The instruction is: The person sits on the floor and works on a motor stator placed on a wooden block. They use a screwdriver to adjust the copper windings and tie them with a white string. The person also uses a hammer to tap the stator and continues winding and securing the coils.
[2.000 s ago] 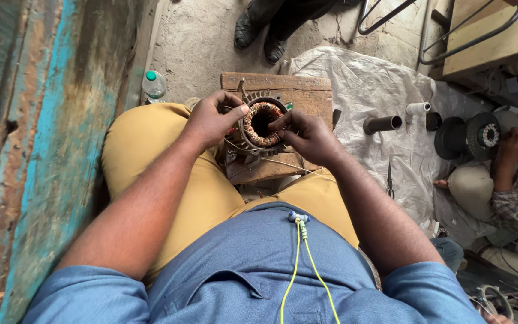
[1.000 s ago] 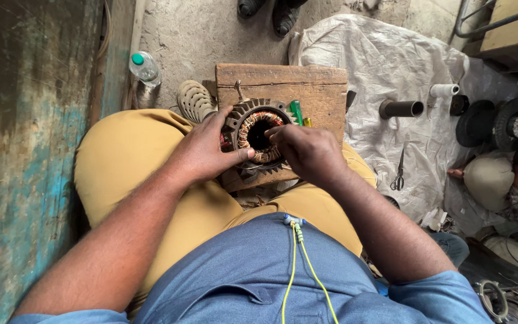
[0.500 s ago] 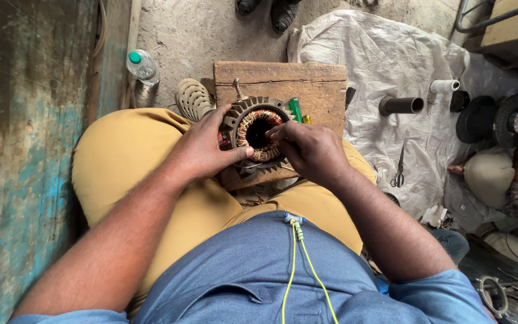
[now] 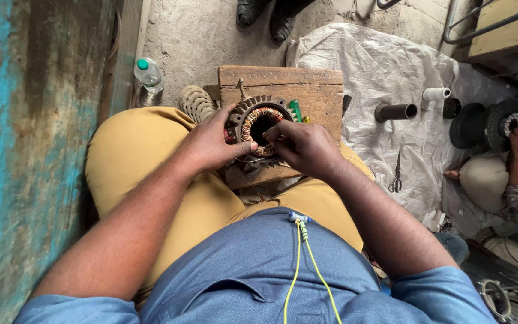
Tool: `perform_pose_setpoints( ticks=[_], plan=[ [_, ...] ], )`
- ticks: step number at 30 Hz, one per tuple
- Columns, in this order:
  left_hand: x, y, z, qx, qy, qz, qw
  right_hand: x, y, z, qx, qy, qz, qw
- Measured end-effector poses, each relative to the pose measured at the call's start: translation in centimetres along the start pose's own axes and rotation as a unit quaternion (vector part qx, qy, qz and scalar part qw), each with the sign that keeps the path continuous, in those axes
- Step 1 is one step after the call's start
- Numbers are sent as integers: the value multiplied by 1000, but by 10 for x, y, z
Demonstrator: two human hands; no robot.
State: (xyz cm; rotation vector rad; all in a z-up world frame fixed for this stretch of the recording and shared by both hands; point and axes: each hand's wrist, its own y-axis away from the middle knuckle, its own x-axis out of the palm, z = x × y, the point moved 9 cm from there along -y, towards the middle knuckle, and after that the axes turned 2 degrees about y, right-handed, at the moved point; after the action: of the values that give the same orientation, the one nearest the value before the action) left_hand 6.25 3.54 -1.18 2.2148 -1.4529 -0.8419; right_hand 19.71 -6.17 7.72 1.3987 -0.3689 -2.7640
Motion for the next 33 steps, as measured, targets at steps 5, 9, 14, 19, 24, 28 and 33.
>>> perform_pose_setpoints(
  ticks=[5,9,14,19,24,28,33],
  plan=[
    [-2,9,-22,63,-74,-5,995,0,-1,5,-17,34,-37,999],
    [-7,25,-30,67,-194,-30,978,5,-2,12,-42,100,-49,993],
    [-5,36,-21,15,-327,-46,944,-3,1,20,-84,108,-88,987],
    [8,49,-55,166,-443,-194,859,7,3,30,-85,100,-62,989],
    [16,84,-69,359,-346,-271,823,9,11,10,36,-38,-57,997],
    [17,96,-74,405,-355,-277,796,5,9,-1,79,-94,-64,990],
    [17,101,-73,423,-299,-239,821,6,14,-8,103,-131,-72,983]
  ],
)
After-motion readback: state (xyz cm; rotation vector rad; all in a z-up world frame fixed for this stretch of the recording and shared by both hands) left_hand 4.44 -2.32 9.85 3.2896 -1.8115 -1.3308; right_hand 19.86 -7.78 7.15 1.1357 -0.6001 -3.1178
